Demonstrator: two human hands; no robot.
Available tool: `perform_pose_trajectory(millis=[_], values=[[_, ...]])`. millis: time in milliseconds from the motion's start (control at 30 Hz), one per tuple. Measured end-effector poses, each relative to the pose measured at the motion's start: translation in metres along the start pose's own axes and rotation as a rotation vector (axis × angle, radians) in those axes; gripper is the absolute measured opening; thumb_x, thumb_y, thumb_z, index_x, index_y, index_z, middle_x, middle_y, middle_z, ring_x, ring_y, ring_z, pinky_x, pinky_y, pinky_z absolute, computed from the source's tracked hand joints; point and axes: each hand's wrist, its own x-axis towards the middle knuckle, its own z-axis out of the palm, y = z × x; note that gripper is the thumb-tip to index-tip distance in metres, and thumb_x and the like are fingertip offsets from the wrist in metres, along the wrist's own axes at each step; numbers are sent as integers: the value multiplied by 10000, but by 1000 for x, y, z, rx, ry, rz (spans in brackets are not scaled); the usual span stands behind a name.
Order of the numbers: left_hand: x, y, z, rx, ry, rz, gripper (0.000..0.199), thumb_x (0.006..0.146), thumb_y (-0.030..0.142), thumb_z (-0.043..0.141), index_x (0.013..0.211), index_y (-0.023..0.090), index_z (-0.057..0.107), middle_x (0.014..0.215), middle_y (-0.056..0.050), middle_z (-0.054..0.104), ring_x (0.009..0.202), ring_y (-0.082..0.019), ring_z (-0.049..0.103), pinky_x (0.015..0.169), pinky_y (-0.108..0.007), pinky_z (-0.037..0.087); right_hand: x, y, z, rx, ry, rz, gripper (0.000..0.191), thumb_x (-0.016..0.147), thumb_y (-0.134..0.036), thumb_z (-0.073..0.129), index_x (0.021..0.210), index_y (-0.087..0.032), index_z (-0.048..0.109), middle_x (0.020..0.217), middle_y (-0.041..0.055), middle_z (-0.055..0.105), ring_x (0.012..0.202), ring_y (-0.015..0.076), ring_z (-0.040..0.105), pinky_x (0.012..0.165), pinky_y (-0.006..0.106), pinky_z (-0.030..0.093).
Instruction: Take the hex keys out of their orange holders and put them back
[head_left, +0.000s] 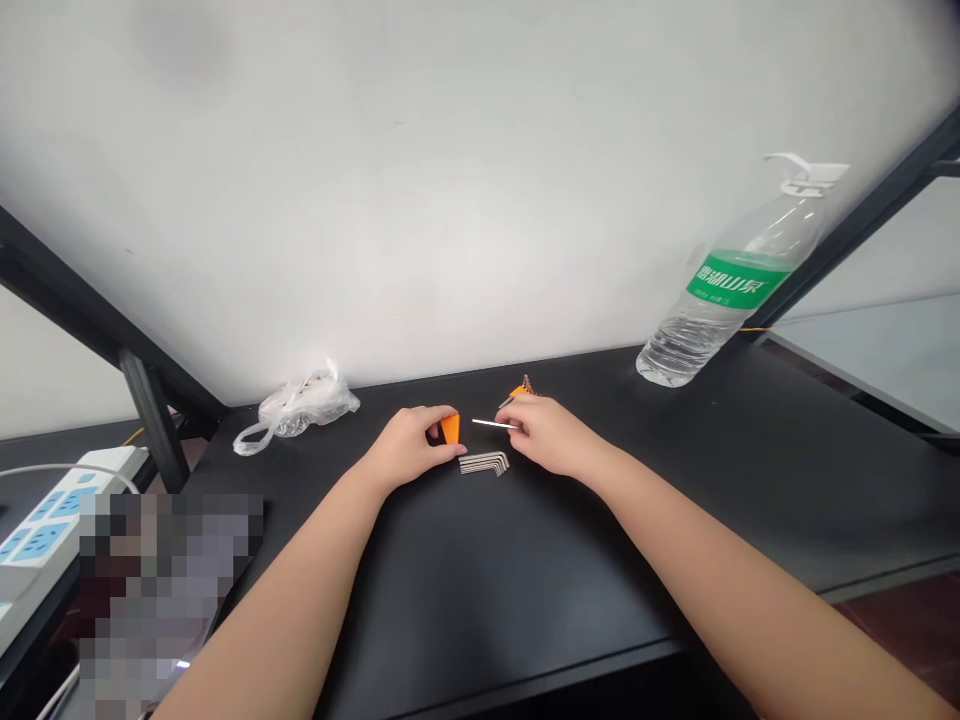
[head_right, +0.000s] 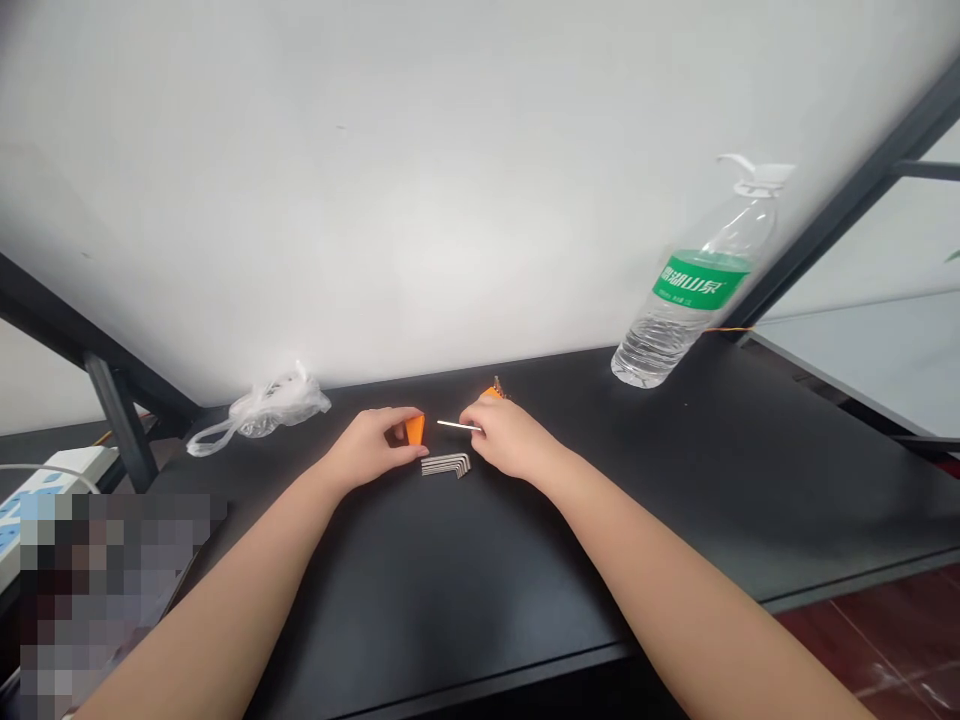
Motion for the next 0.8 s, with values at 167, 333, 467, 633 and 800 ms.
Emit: perform_pose_trajectory(millis=[167,333,467,633,800], values=[[-2,3,-1,-57,22,49,404,827,464,757,1180,276,702,939,2,708,840,-173,648,800,-290,525,4,-6,7,58,117,-92,271,985,-165,495,1102,-226,732,1066,57,630,867,171,603,816,321,490],[-3,7,0,-59,42,79,429,831,463,765,1206,270,685,997,-10,718,881,-187,656,833,-308,525,5,-12,9,-94,201,-137,314,1029,-193,449,1137,-228,741,1038,73,596,828,174,579,774,327,481],[-2,13,2,6,19,173,378,851,455,754,1177,274,690,933,-4,717,857,-197,634,815,-330,504,5,-26,11,12,203,-212,310,1006,-158,459,1203,-244,682,1096,71,595,830,171,589,731,318,494],[-1,8,7,46,79,187,386,860,449,754,1189,261,683,1010,-17,734,893,-206,656,861,-352,512,5,-22,12,182,118,-177,229,943,-139,535,1119,-245,638,1128,51,616,791,151,603,712,319,513],[0,-6,10,64,157,99,503,842,479,764,1281,257,661,1142,-39,736,1002,-234,686,945,-385,531,4,2,6,116,-97,-130,97,898,-170,611,863,-228,681,927,28,613,780,161,588,712,323,486]])
